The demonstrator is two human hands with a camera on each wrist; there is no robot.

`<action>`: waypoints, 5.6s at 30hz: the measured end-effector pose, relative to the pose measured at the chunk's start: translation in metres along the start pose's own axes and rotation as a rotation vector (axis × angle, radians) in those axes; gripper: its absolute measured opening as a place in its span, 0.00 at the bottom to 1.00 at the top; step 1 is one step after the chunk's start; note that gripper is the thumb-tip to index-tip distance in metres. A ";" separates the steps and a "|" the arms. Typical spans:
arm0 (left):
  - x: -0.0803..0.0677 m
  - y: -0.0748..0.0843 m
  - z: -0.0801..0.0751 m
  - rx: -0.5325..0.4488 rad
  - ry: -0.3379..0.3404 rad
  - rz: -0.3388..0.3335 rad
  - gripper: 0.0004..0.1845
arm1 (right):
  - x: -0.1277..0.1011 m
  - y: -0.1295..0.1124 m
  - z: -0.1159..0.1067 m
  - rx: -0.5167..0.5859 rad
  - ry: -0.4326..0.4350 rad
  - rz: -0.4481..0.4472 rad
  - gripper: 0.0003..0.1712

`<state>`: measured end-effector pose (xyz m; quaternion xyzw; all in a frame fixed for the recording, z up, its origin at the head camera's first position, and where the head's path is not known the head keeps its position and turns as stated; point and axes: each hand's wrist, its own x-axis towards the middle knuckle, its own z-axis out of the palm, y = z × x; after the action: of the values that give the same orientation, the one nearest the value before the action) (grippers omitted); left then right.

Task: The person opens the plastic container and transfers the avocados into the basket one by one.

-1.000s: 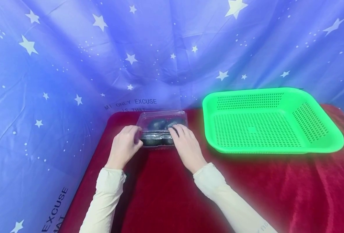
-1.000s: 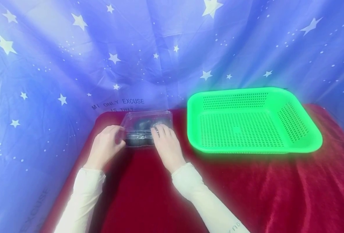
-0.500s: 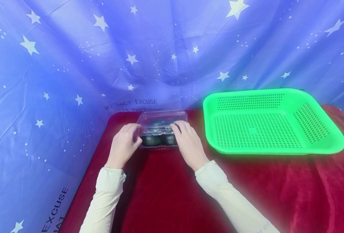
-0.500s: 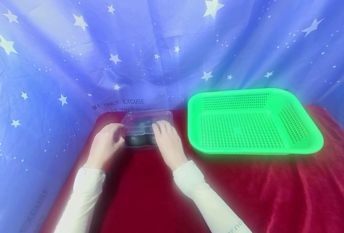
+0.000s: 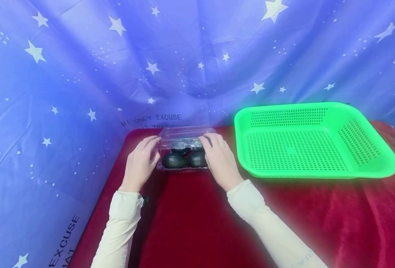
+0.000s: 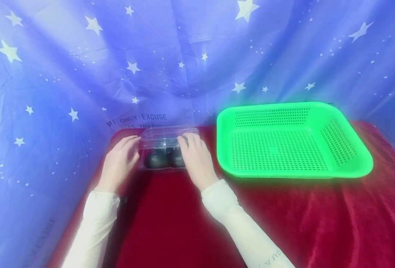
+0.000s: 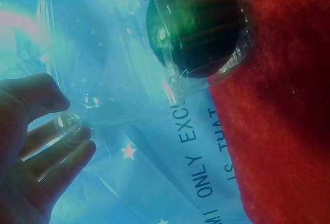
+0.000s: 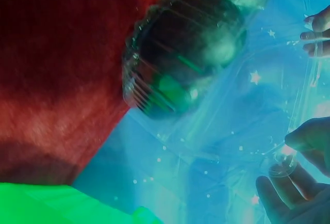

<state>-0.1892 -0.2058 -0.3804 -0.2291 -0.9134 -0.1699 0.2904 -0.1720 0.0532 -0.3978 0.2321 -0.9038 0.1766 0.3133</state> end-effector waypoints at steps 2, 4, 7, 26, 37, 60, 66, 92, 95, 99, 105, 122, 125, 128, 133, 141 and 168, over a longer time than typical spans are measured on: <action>0.002 0.000 -0.001 0.003 0.009 -0.001 0.20 | 0.003 0.002 -0.002 0.011 0.011 -0.003 0.27; 0.003 0.000 -0.002 0.001 0.019 -0.003 0.20 | 0.005 0.003 -0.004 0.031 0.025 -0.005 0.26; 0.005 -0.001 -0.004 -0.016 0.048 -0.007 0.18 | 0.008 0.006 -0.005 0.069 0.039 0.002 0.23; 0.014 -0.005 -0.008 -0.029 0.100 0.003 0.10 | 0.025 0.020 -0.022 0.146 0.036 0.094 0.08; 0.026 -0.008 -0.011 -0.002 0.092 -0.012 0.10 | 0.034 0.024 -0.027 0.159 -0.008 0.153 0.09; 0.045 -0.016 -0.012 -0.061 0.108 -0.076 0.09 | 0.053 0.025 -0.027 0.286 0.000 0.305 0.12; 0.050 -0.016 -0.009 -0.065 0.114 -0.076 0.10 | 0.055 0.026 -0.028 0.261 -0.016 0.313 0.12; 0.059 -0.023 0.000 -0.120 0.143 -0.128 0.09 | 0.065 0.026 -0.025 0.327 -0.084 0.364 0.18; 0.063 -0.024 0.001 -0.129 0.146 -0.129 0.10 | 0.065 0.027 -0.025 0.340 -0.071 0.366 0.24; 0.069 -0.026 0.002 -0.148 0.141 -0.154 0.15 | 0.064 0.027 -0.023 0.355 -0.059 0.370 0.31; 0.071 -0.035 0.001 -0.145 0.095 -0.221 0.19 | 0.063 0.028 -0.024 0.361 -0.098 0.390 0.36; 0.046 -0.045 0.004 -0.357 0.007 -0.370 0.17 | 0.059 0.030 -0.024 0.314 -0.181 0.333 0.32; 0.041 -0.045 0.007 -0.443 -0.050 -0.425 0.17 | 0.057 0.029 -0.022 0.311 -0.236 0.328 0.33; 0.035 -0.044 0.010 -0.582 -0.100 -0.468 0.19 | 0.054 0.030 -0.019 0.299 -0.273 0.309 0.34; 0.026 -0.041 0.012 -0.712 -0.133 -0.516 0.20 | 0.047 0.030 -0.015 0.282 -0.324 0.281 0.35; 0.010 -0.041 0.019 -0.866 -0.177 -0.613 0.20 | 0.039 0.026 -0.007 0.285 -0.450 0.230 0.37; -0.021 -0.033 0.041 -0.953 -0.240 -0.814 0.23 | 0.023 0.011 0.017 0.177 -0.655 0.213 0.36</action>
<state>-0.2094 -0.2216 -0.4305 0.0150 -0.7776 -0.6275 -0.0356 -0.2013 0.0473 -0.3973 0.2070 -0.9566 0.2021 -0.0345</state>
